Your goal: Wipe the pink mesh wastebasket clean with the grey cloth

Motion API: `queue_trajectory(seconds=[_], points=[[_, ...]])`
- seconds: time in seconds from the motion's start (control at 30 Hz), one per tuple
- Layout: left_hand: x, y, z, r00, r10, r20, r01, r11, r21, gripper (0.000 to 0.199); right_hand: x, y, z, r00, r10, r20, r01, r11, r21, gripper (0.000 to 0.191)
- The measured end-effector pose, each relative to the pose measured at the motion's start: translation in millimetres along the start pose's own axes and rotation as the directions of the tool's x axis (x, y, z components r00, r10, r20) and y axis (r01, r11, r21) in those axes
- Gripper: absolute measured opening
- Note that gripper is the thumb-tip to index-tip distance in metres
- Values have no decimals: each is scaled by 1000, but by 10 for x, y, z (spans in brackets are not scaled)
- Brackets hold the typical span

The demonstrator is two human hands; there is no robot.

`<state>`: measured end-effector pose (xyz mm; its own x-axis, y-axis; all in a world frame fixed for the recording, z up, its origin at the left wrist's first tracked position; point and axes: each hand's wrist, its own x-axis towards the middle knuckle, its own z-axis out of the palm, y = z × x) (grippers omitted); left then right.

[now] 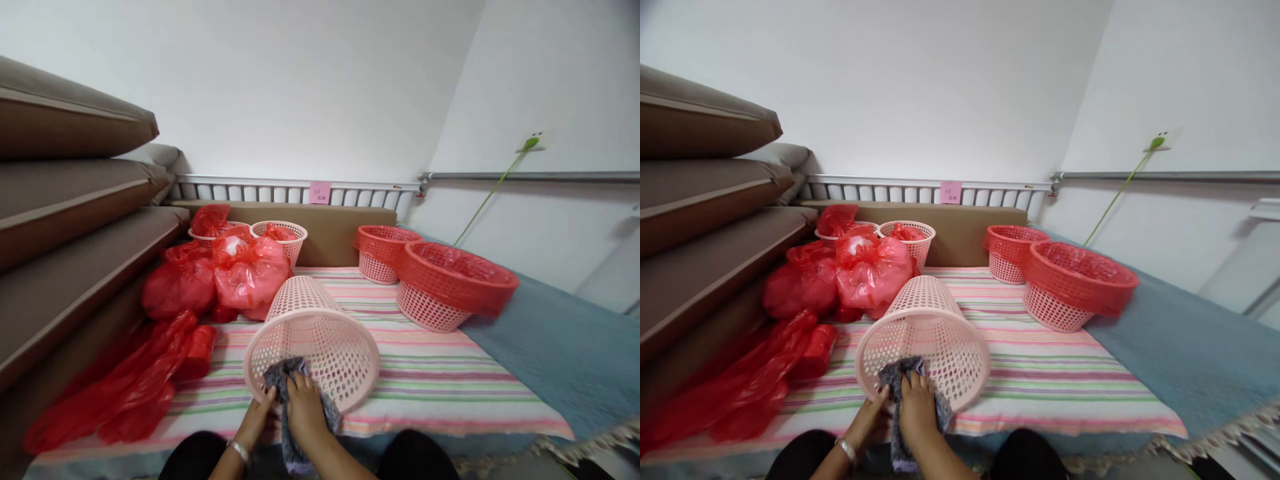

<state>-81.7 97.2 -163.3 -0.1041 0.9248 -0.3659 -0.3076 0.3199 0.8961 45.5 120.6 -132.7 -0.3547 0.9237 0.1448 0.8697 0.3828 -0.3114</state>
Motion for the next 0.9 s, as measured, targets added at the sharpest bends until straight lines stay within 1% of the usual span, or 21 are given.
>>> queue_trajectory(seconds=[0.1,0.2,0.3,0.4,0.53,0.7,0.8,0.9], points=[[-115,-42,9,1000,-1,-16,0,999,-33,56,-63,-19,-35,1000,-11,23,12,1000,-14,47],[-278,-91,38,1000,17,-21,-19,998,-64,58,-177,-17,-59,998,-36,48,36,999,-17,46],[-435,-132,92,1000,20,4,-20,996,-84,60,-313,27,-66,996,-61,61,61,998,-9,45],[-522,-162,144,999,8,43,-4,995,-95,61,-414,91,-60,996,-73,47,74,997,-4,43],[-530,-169,186,996,-12,93,21,995,-95,66,-456,136,-42,997,-70,13,70,998,5,42],[-501,-164,218,992,1,122,14,992,-123,71,-437,131,-16,998,-60,12,60,998,-2,41],[-492,-181,210,993,-7,120,24,990,-137,69,-431,134,4,998,-64,9,64,998,-11,41],[-497,-192,165,996,-7,89,20,989,-144,63,-433,139,13,998,-63,13,64,998,-19,42]])
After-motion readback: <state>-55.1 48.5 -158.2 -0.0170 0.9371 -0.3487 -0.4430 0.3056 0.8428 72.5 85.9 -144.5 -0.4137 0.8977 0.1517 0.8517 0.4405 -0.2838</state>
